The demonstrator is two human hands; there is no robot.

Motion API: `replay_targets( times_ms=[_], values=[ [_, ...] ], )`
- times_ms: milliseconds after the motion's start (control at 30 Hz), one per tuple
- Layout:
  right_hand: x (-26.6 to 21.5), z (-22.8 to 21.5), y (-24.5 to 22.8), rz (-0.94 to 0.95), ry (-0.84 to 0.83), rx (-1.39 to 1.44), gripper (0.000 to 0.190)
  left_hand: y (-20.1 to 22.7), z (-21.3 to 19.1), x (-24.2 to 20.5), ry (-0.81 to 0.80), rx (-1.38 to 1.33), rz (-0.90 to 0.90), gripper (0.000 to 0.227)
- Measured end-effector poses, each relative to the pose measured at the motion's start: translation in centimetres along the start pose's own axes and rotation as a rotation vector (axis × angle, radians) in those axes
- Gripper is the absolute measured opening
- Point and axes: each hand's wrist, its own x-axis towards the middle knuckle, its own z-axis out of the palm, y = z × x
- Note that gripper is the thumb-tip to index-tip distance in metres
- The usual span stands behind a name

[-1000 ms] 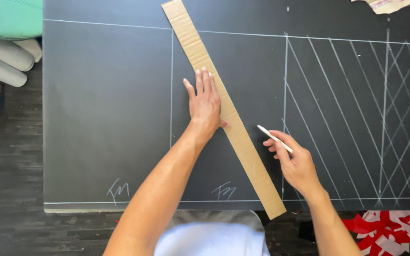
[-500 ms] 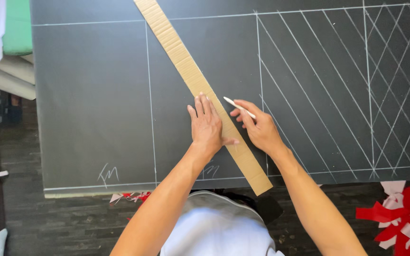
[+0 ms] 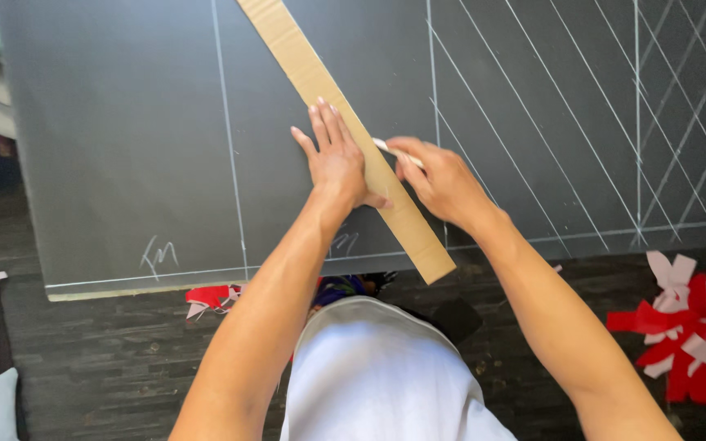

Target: The person uses a long cardboard ruler and a white marker to draw straight lines on a large black surface. They repeatedly reposition the ruler and draw intersecting lines, creating a grid-like pattern across the surface.

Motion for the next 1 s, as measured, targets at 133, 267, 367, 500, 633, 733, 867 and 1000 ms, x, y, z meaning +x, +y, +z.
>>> replay_targets(
  times_ms=[133, 267, 367, 500, 633, 733, 867, 1000],
  values=[
    [-10.5, -3.0, -2.4, 0.135, -0.077, -0.161, 0.033, 0.6, -0.5, 0.3, -0.042, 0.04, -0.014, 0.175],
    [-17.7, -4.0, -3.9, 0.457, -0.095, -0.141, 0.035, 1.2, -0.7, 0.5, -0.078, 0.133, -0.058, 0.175],
    [-19.2, -3.0, -3.8, 0.488, 0.04, -0.02, 0.035, 1.6, -0.6, 0.9, -0.131, 0.169, -0.044, 0.165],
    [-18.7, 0.7, -3.5, 0.19, 0.172, 0.159, 0.038, 1.3, -0.1, 0.8, -0.059, 0.158, -0.05, 0.172],
    [-17.5, 3.8, -3.2, 0.196, 0.111, 0.072, 0.04, 1.2, -0.3, 0.9, -0.051, 0.157, -0.033, 0.172],
    [-17.2, 4.9, -3.2, 0.184, 0.115, 0.002, 0.04, 1.4, -0.4, 0.7, -0.069, 0.159, -0.053, 0.173],
    [-15.0, 6.8, -3.4, 0.06, 0.234, -0.09, 0.039, 1.6, -1.0, 0.8, -0.104, 0.183, -0.067, 0.173],
    [-11.6, 9.6, -3.1, -0.031, 0.298, -0.117, 0.037, 2.3, -1.0, 1.2, -0.152, 0.228, -0.104, 0.173]
  ],
)
